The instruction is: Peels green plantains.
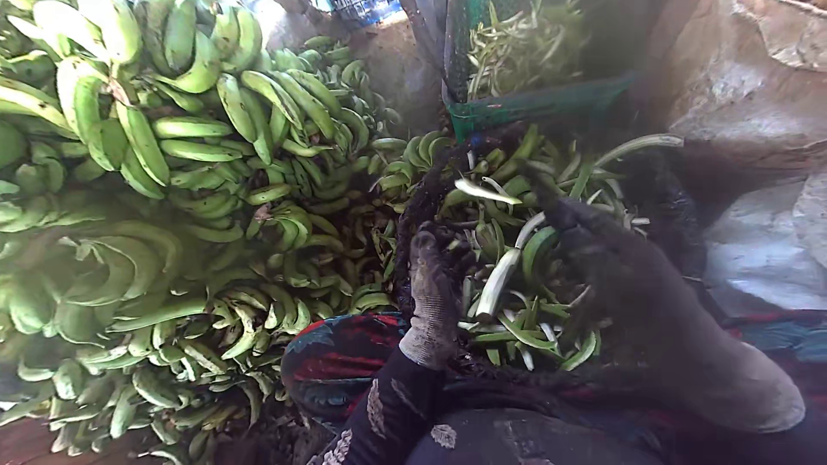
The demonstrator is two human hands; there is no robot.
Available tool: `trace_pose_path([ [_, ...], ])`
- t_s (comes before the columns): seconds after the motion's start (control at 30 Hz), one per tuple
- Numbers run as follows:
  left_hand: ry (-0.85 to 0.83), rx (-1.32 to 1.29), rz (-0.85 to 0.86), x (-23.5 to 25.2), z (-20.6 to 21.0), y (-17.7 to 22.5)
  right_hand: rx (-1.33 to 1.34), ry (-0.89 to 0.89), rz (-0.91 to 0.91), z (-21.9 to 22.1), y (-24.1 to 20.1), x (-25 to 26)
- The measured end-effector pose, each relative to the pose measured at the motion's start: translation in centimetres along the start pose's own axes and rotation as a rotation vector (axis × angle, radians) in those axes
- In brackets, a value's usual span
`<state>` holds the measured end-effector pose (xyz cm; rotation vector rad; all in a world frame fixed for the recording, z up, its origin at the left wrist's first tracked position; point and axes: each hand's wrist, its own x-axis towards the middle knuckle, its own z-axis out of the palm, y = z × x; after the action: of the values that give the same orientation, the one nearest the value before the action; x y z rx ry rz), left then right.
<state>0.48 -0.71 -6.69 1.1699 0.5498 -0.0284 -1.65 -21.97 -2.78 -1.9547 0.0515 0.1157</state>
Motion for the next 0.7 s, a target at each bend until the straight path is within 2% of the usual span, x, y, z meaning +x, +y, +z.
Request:
trace_pose_path([
  [0.1, 0.008, 0.357, 0.088, 1.2, -1.0, -1.2, 0.249, 0.043, 0.129, -1.6, -0.6, 0.0],
  [0.17, -0.104, 0.691, 0.086, 1.5, -0.8, -2.4, 0.267, 0.09, 0.176, -2.3, -0.9, -0.4],
  [0.3, -0.393, 1.509, -0.086, 2.8, 1.0, -6.8, 0.304, 0.125, 0.132, -2.9, -0.9, -0.5],
  [0.37, -0.454, 1.76, -0.087, 3.3, 1.6, -9.4, 0.358, 0.1, 0.116, -2.7, -0.8, -0.6],
  [0.4, -0.455, 1.794, -0.067, 3.4, 1.5, -10.1, 0.368, 0.091, 0.126, -2.7, -0.8, -0.6],
  [0.47, -0.44, 1.684, -0.055, 3.3, 1.0, -10.0, 0.346, 0.073, 0.15, -2.7, -0.7, -0.6],
  [0.5, -0.425, 1.529, -0.059, 3.1, 0.6, -9.4, 0.34, 0.059, 0.141, -2.8, -0.5, -0.6],
  [0.6, -0.286, 0.718, -0.064, 2.3, 0.8, -6.0, 0.308, 0.03, 0.069, -2.9, 0.0, -0.8],
  [0.7, -0.195, 0.108, -0.058, 2.0, 2.0, -2.0, 0.051, 0.067, -0.037, -2.3, 0.0, -1.1],
])
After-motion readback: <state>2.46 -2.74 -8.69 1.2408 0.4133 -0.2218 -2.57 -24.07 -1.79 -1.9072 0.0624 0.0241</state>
